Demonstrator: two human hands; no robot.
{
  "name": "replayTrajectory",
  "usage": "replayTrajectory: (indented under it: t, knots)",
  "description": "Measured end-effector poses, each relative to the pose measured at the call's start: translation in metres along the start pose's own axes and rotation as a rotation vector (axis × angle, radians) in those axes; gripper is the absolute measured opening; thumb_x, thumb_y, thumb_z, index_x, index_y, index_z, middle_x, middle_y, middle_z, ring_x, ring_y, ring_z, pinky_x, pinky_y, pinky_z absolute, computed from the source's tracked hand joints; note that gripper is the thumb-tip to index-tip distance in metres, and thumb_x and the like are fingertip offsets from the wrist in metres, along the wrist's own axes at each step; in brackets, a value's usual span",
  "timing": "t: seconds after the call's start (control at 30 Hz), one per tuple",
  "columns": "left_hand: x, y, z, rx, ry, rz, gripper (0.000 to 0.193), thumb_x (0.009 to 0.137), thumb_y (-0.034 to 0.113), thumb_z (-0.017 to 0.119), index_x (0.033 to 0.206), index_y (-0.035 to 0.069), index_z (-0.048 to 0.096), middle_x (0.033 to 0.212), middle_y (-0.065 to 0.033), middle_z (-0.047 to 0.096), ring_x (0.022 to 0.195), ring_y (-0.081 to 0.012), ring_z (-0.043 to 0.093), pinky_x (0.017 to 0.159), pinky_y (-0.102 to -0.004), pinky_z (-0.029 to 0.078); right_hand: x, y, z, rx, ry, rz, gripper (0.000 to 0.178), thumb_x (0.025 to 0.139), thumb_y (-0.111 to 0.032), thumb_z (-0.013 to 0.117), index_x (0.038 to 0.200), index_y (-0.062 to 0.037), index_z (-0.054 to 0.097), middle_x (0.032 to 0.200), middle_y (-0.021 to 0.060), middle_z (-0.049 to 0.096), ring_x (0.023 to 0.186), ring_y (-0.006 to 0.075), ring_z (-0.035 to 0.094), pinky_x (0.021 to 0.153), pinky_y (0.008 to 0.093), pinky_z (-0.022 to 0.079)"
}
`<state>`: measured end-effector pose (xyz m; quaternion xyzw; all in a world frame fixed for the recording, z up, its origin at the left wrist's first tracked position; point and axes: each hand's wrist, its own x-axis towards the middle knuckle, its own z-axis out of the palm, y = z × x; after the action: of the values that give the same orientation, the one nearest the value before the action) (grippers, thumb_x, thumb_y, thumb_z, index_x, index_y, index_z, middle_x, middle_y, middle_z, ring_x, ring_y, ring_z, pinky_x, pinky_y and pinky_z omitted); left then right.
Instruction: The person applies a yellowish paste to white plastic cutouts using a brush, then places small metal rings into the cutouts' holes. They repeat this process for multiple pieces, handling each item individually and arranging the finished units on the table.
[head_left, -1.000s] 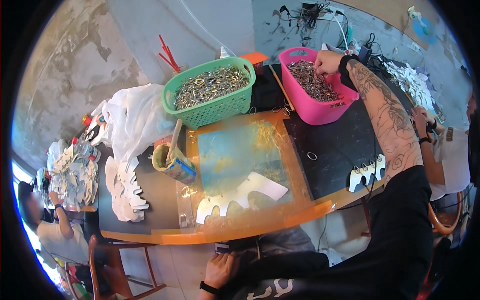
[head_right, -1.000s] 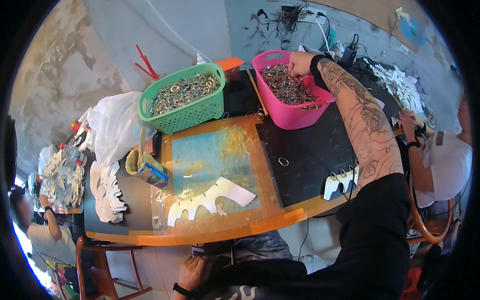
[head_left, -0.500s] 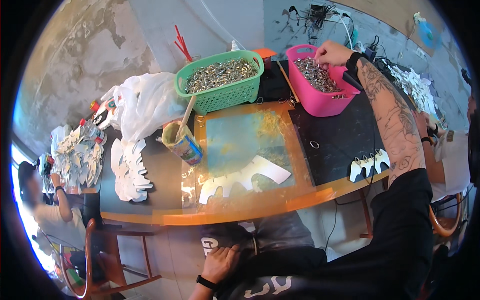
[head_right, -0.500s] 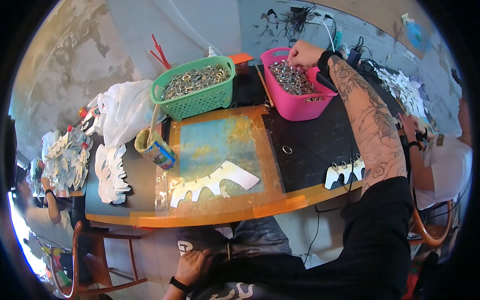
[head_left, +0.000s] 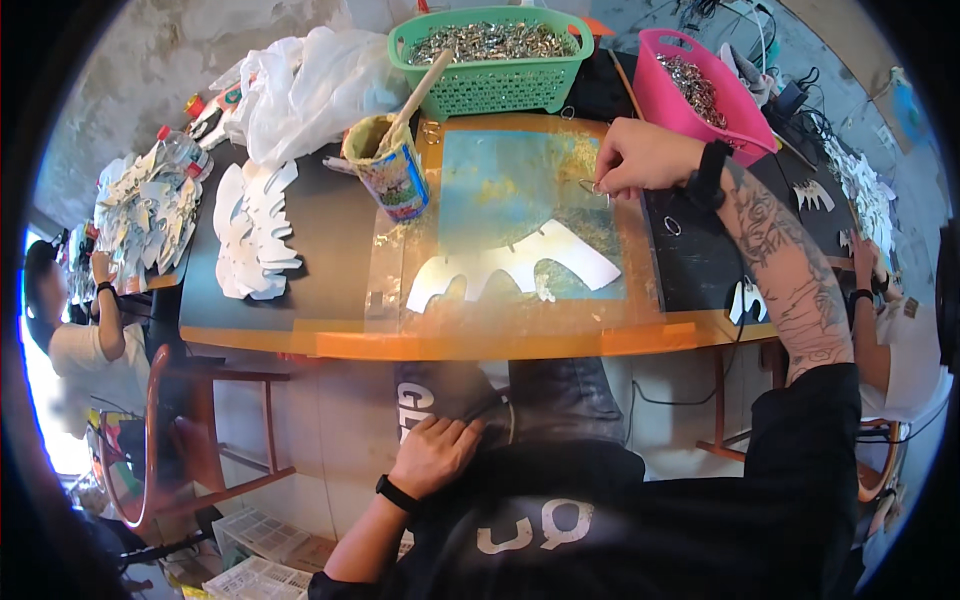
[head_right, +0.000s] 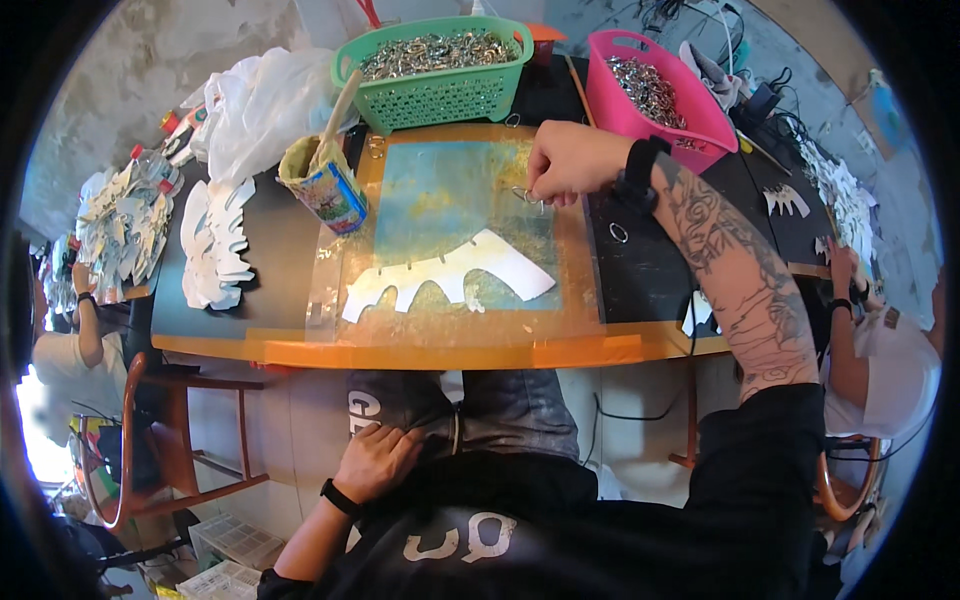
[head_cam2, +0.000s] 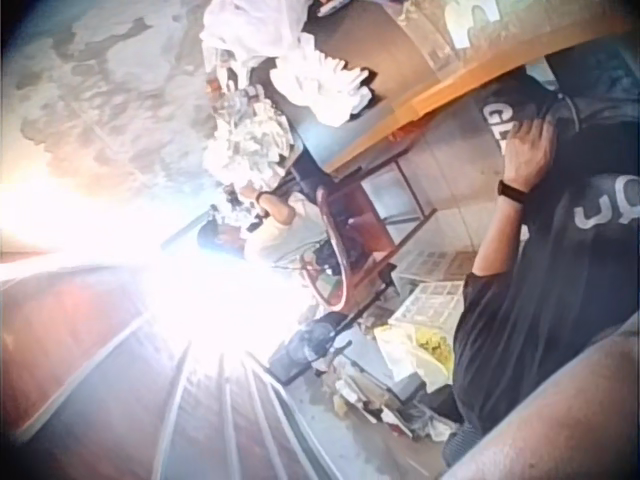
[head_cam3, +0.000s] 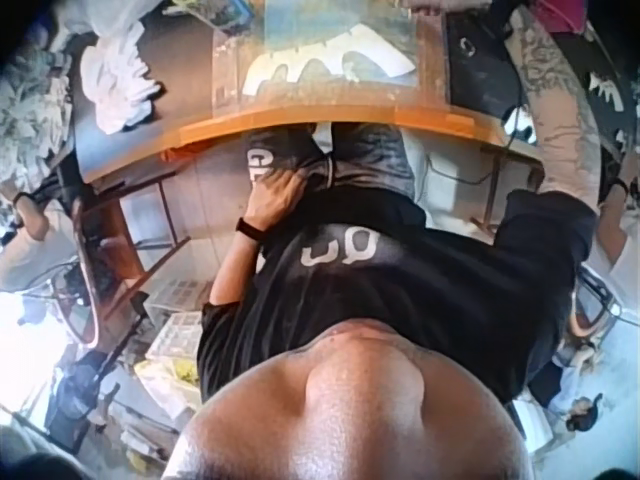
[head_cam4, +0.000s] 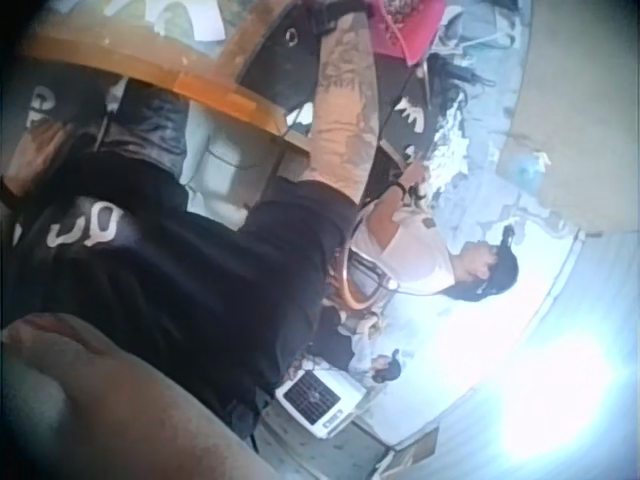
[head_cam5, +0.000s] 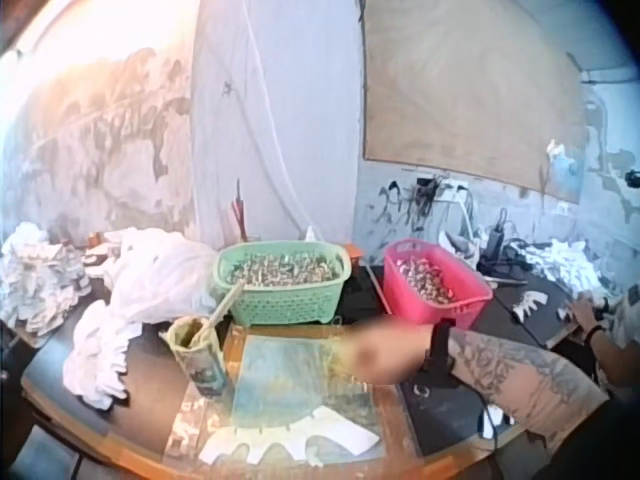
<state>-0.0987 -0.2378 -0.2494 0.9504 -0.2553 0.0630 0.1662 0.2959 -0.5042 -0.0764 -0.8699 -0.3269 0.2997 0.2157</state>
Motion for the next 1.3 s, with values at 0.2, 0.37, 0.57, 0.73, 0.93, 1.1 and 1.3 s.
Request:
replayTrajectory:
  t: [0.2, 0.37, 0.57, 0.73, 0.93, 1.1, 1.3]
  knots:
    - [0.006, -0.007, -0.002, -0.016, 0.037, -0.014, 0.029, 0.088, 0.011, 0.076, 0.114, 0.005, 0.064, 0.08, -0.0052, 0.061, 0.071, -0.0229, 0.061, 0.07, -0.0357, 0.05, -0.012, 0.005, 0.019, -0.196, 0.369, -0.119, 0.018, 0.087, -0.005, 0.073, 0.102, 0.005, 0.076, 0.081, 0.0102, 0.075, 0.072, 0.014, 0.071, 0.068, 0.0284, 0.056]
    - [0.007, -0.012, 0.003, -0.088, 0.071, -0.066, 0.032, 0.088, 0.011, 0.075, 0.117, 0.005, 0.063, 0.081, -0.0062, 0.061, 0.071, -0.0243, 0.061, 0.07, -0.0371, 0.051, -0.022, -0.028, 0.065, -0.067, 0.42, -0.367, 0.013, 0.087, -0.01, 0.075, 0.097, -0.0022, 0.076, 0.087, 0.0113, 0.075, 0.079, 0.0237, 0.073, 0.073, 0.0332, 0.057]
    - [0.016, -0.021, 0.006, -0.065, 0.064, -0.027, 0.035, 0.087, 0.01, 0.076, 0.119, 0.005, 0.062, 0.079, -0.0053, 0.059, 0.071, -0.0234, 0.061, 0.069, -0.0366, 0.05, -0.01, -0.029, 0.091, -0.429, 0.447, -0.577, 0.01, 0.087, -0.008, 0.074, 0.097, -0.0066, 0.074, 0.099, 0.0064, 0.071, 0.085, 0.0274, 0.07, 0.072, 0.0367, 0.056]
    - [0.014, -0.031, 0.003, -0.04, 0.02, -0.044, 0.029, 0.085, 0.008, 0.076, 0.112, 0.005, 0.064, 0.077, -0.0046, 0.057, 0.069, -0.0231, 0.061, 0.067, -0.038, 0.05, -0.029, -0.029, 0.086, -0.468, 0.429, -0.571, 0.016, 0.083, -0.008, 0.07, 0.099, -0.0095, 0.074, 0.101, 0.0056, 0.068, 0.094, 0.0308, 0.067, 0.079, 0.0426, 0.052]
    - [-0.005, -0.068, 0.013, 0.031, 0.104, -0.181, 0.02, 0.084, 0.008, 0.073, 0.104, 0.005, 0.068, 0.097, -0.0107, 0.068, 0.088, -0.0279, 0.068, 0.081, -0.0402, 0.053, -0.04, -0.023, 0.092, -0.633, 0.434, -0.583, 0.039, 0.079, -0.007, 0.068, 0.118, -0.0102, 0.071, 0.12, 0.0011, 0.068, 0.107, 0.025, 0.062, 0.087, 0.0395, 0.048]
    - [-0.026, -0.1, 0.013, 0.212, 0.137, -0.273, 0.038, 0.08, 0.006, 0.079, 0.117, 0.005, 0.069, 0.11, -0.014, 0.071, 0.105, -0.0368, 0.068, 0.092, -0.0506, 0.052, -0.04, -0.017, 0.102, -0.683, 0.39, -0.569, 0.047, 0.081, -0.01, 0.069, 0.128, -0.0107, 0.069, 0.129, -0.0016, 0.066, 0.115, 0.023, 0.058, 0.089, 0.0382, 0.047]
    - [-0.048, -0.135, 0.036, 0.283, -0.062, -0.282, 0.027, 0.087, 0.025, 0.074, 0.113, 0.018, 0.075, 0.097, -0.0045, 0.073, 0.091, -0.0278, 0.07, 0.078, -0.0487, 0.053, -0.04, -0.02, 0.109, -0.673, 0.384, -0.514, 0.056, 0.079, -0.004, 0.066, 0.134, -0.0122, 0.068, 0.135, -0.0026, 0.066, 0.118, 0.0241, 0.058, 0.092, 0.0375, 0.043]
